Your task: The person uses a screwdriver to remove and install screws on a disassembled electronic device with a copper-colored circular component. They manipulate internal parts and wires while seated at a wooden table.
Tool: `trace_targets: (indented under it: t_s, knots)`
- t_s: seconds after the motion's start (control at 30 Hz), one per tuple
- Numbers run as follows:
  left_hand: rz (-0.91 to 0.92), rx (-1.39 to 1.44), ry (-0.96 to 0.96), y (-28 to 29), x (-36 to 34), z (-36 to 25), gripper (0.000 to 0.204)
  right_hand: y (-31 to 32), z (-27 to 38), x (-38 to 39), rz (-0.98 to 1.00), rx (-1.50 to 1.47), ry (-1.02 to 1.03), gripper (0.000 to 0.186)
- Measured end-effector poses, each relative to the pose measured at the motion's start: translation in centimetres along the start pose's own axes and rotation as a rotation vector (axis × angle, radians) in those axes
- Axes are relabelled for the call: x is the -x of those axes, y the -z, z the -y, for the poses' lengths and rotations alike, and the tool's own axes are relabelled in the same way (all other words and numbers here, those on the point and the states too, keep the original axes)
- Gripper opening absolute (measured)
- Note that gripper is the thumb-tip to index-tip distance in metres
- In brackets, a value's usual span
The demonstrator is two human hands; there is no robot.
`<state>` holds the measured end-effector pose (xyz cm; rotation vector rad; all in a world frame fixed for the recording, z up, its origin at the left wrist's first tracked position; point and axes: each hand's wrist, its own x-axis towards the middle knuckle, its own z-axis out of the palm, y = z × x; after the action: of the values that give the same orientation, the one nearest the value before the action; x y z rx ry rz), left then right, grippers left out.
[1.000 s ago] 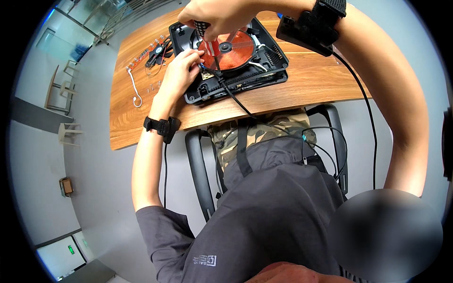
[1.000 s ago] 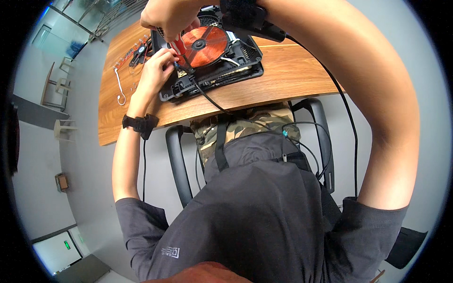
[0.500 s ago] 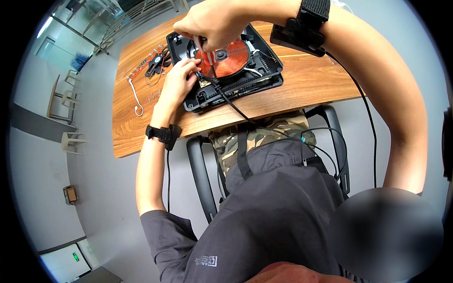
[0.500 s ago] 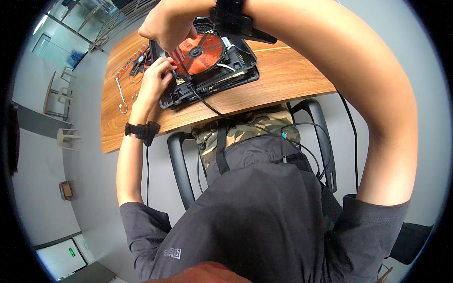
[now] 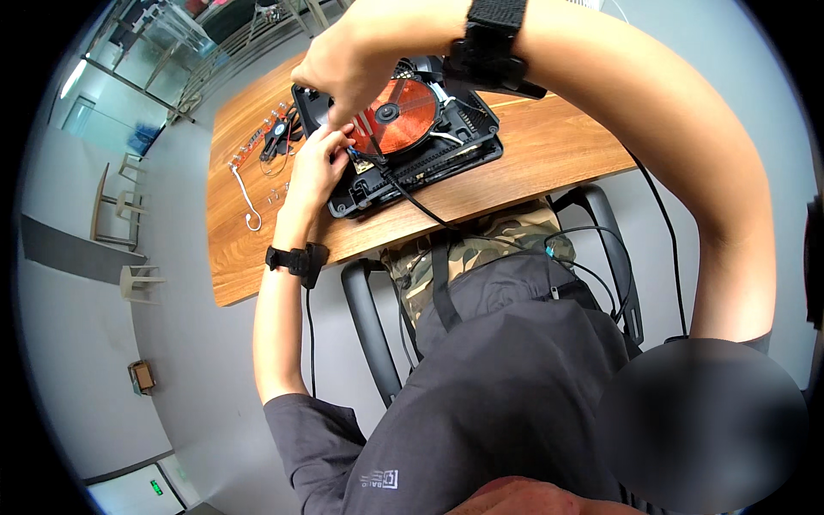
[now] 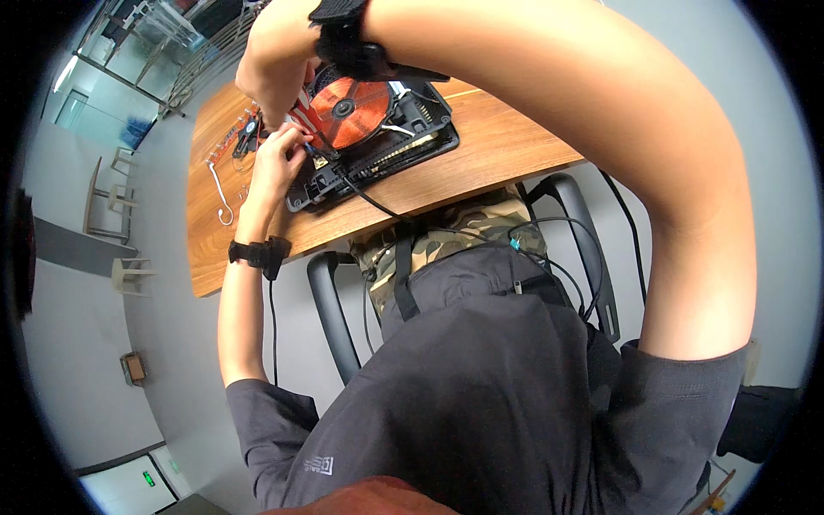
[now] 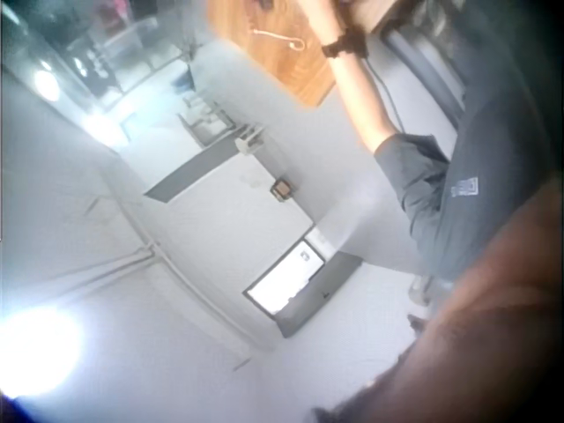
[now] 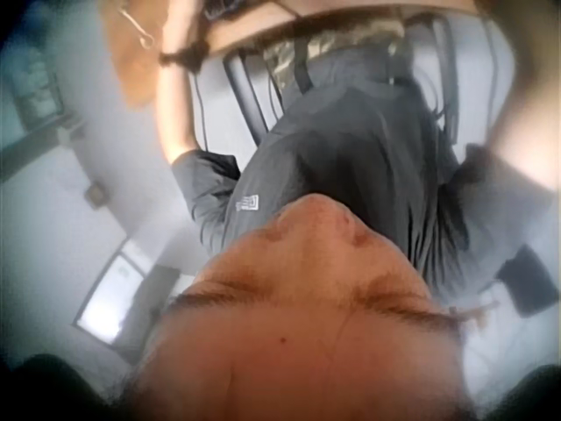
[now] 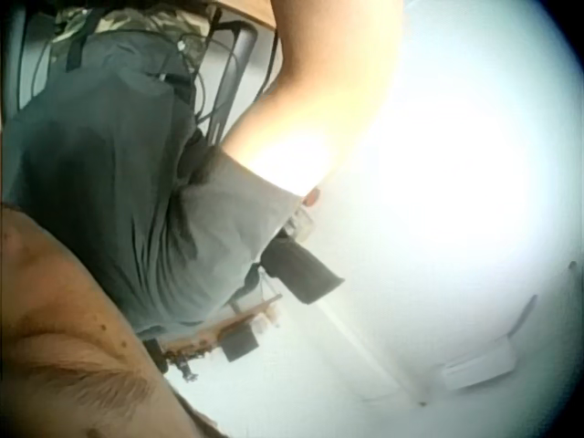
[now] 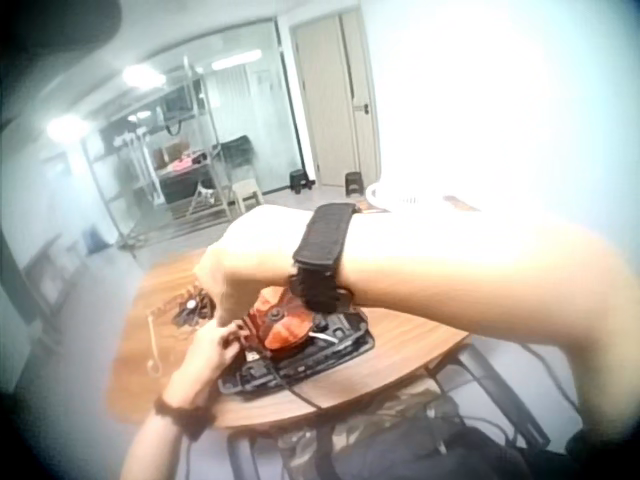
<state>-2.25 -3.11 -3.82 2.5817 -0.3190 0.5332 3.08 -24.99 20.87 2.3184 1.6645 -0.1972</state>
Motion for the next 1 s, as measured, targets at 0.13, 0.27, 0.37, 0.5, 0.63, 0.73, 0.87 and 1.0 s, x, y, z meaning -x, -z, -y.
trace_targets:
  t_s: [0.13,0.27,0.37,0.5,0.63,0.73,0.87,1.0]
  knots:
    - [0.007,0.009,-0.013,0.1,0.1,-0.2,0.011,-0.3,-0.5,0.7,-0.028,-0.024,0.049,0.038]
    - [0.012,0.011,-0.004,0.0,0.0,-0.3,0.011,0.0,-1.0,0.1,0.036,-0.007,0.141,0.037]
    - [0.014,-0.012,-0.016,0.0,0.2,-0.3,0.01,-2.0,-0.4,-1.2,-0.055,0.015,0.133,0.04]
    - [0.042,-0.038,0.058,0.5,0.4,0.0,0.013,-2.6,0.1,-2.7,-0.102,0.028,0.098,0.041]
    - [0.007,-0.008,0.028,-0.1,-0.6,-0.4,0.014,-2.1,-0.5,-1.7,-0.065,0.011,0.038,0.041]
    - [-0.007,0.035,0.01,0.2,0.2,0.3,0.014,-1.8,-0.1,-2.2,-0.046,0.005,0.09,0.042]
    - [-0.019,0.052,-0.019,-0.4,0.0,0.7,0.014,-1.7,-0.7,-1.8,-0.045,-0.001,0.095,0.042]
    - [-0.021,0.067,-0.015,-0.4,0.3,0.7,0.012,-1.6,-1.1,-1.6,-0.046,-0.013,0.083,0.043]
